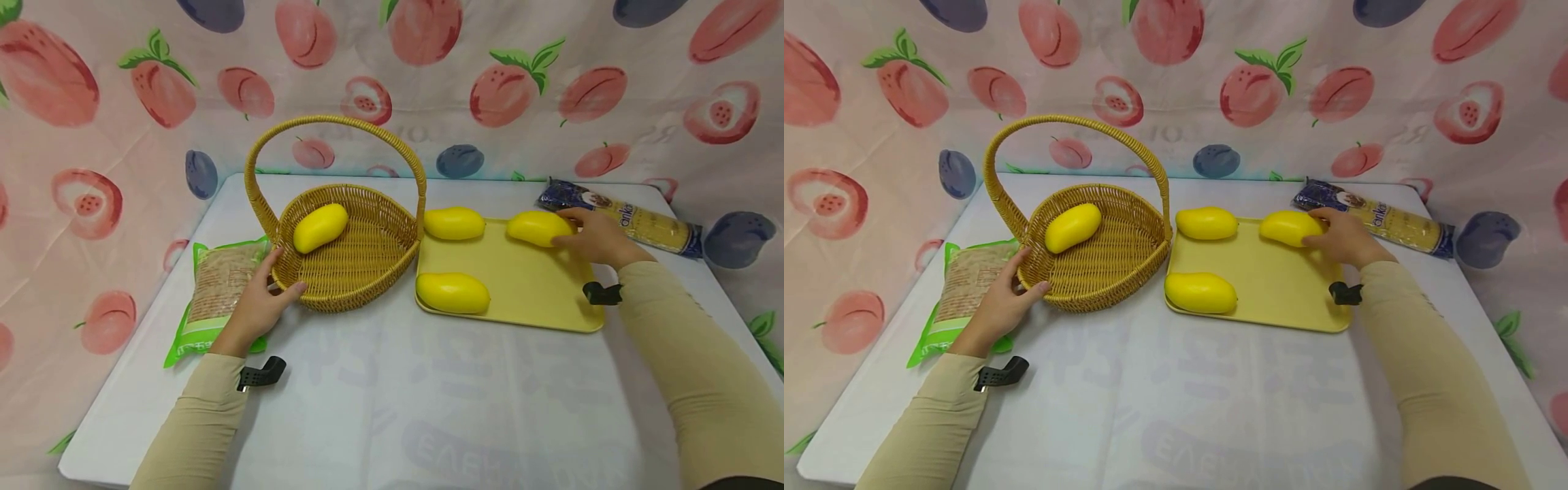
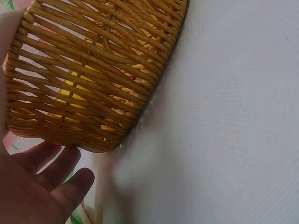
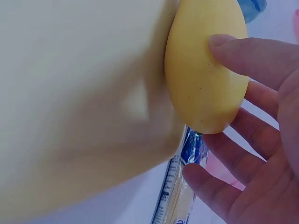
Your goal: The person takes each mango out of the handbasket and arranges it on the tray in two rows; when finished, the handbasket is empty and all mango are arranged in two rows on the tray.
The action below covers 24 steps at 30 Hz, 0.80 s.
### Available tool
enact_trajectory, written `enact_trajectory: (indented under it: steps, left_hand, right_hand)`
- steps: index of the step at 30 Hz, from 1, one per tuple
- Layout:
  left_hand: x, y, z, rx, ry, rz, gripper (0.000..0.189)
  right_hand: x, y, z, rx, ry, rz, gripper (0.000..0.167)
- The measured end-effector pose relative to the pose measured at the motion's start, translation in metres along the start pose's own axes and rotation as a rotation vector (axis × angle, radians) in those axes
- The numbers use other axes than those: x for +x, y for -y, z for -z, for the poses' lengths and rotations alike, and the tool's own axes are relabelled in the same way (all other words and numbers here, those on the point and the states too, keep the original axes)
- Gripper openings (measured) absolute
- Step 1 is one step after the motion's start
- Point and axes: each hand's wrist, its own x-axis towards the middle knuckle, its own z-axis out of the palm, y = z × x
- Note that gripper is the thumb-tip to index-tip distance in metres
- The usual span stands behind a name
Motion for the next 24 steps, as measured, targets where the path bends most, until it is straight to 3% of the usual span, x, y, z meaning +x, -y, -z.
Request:
enact_trajectory:
  steps: [24]
  left_hand:
    - [0.000, 0.000, 0.001, -0.017, 0.005, 0.007, 0.090]
  right_hand:
    - [-0.005, -0.013, 0.006, 0.028, -0.015, -0.027, 0.083]
